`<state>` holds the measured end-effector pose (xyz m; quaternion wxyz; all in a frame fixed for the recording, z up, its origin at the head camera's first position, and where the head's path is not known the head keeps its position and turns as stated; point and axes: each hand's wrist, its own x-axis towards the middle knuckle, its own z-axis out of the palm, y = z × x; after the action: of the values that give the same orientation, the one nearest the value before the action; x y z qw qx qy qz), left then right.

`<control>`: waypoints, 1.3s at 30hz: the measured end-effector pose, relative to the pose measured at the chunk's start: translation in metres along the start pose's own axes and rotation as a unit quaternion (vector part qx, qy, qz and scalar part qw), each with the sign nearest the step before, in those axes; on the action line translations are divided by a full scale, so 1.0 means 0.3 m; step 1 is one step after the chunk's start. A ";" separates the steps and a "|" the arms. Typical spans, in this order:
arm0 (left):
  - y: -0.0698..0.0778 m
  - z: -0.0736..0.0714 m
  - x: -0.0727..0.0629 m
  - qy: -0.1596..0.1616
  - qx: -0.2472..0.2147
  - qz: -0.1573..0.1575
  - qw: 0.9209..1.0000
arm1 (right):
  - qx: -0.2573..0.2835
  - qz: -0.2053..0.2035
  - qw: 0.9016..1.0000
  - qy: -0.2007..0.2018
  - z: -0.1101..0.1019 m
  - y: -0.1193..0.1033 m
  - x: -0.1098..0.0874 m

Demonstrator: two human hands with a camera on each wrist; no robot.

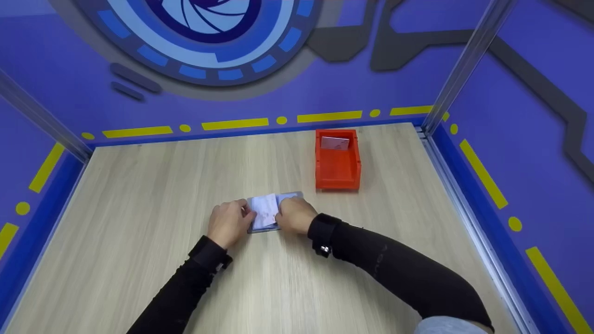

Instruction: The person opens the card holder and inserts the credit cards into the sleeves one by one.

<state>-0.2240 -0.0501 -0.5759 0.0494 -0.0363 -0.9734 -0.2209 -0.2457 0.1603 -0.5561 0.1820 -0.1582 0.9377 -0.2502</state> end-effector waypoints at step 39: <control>-0.004 0.009 -0.003 0.006 -0.006 -0.001 1.000 | 0.037 0.057 0.996 0.053 -0.184 0.070 0.018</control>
<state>-0.2235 -0.0501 -0.5789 0.0545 -0.0345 -0.9718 -0.2266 -0.2779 0.1984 -0.5238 0.1520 -0.0845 0.9436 -0.2817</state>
